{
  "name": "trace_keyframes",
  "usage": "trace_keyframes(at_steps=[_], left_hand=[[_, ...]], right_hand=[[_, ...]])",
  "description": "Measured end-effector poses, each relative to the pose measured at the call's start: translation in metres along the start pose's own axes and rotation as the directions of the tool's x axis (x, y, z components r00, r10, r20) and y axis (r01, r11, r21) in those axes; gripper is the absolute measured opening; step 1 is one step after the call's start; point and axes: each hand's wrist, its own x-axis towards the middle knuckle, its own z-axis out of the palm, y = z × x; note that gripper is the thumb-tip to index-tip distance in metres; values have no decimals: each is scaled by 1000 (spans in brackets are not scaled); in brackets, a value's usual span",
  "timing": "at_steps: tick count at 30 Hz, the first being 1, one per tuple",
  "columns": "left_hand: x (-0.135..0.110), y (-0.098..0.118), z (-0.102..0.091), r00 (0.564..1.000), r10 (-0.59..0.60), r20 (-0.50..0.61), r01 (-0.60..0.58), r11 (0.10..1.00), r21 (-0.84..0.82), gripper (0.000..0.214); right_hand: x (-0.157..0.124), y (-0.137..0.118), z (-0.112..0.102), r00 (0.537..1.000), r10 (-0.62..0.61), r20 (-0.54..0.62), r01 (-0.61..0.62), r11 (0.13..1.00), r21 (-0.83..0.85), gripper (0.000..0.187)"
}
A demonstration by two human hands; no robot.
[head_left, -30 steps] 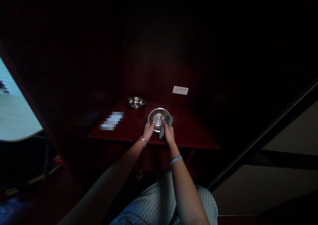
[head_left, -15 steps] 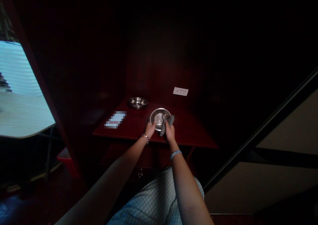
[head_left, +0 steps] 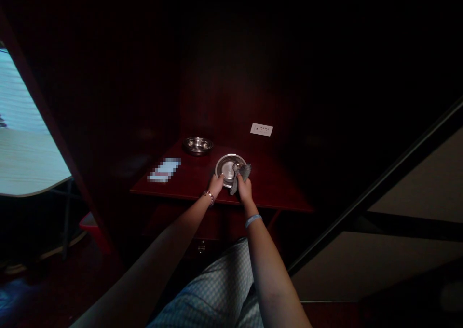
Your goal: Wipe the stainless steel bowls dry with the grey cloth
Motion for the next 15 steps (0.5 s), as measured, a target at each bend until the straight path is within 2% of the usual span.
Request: trace_keyframes(at_steps=[8, 15], left_hand=[[-2, 3, -1, 999, -13, -32, 13, 1000, -13, 20], [3, -1, -3, 999, -24, -25, 24, 1000, 8, 12]], right_hand=[[-2, -5, 1, 1000, 1, 16, 0, 999, -51, 43], [0, -1, 3, 999, -14, 39, 14, 1000, -15, 42]])
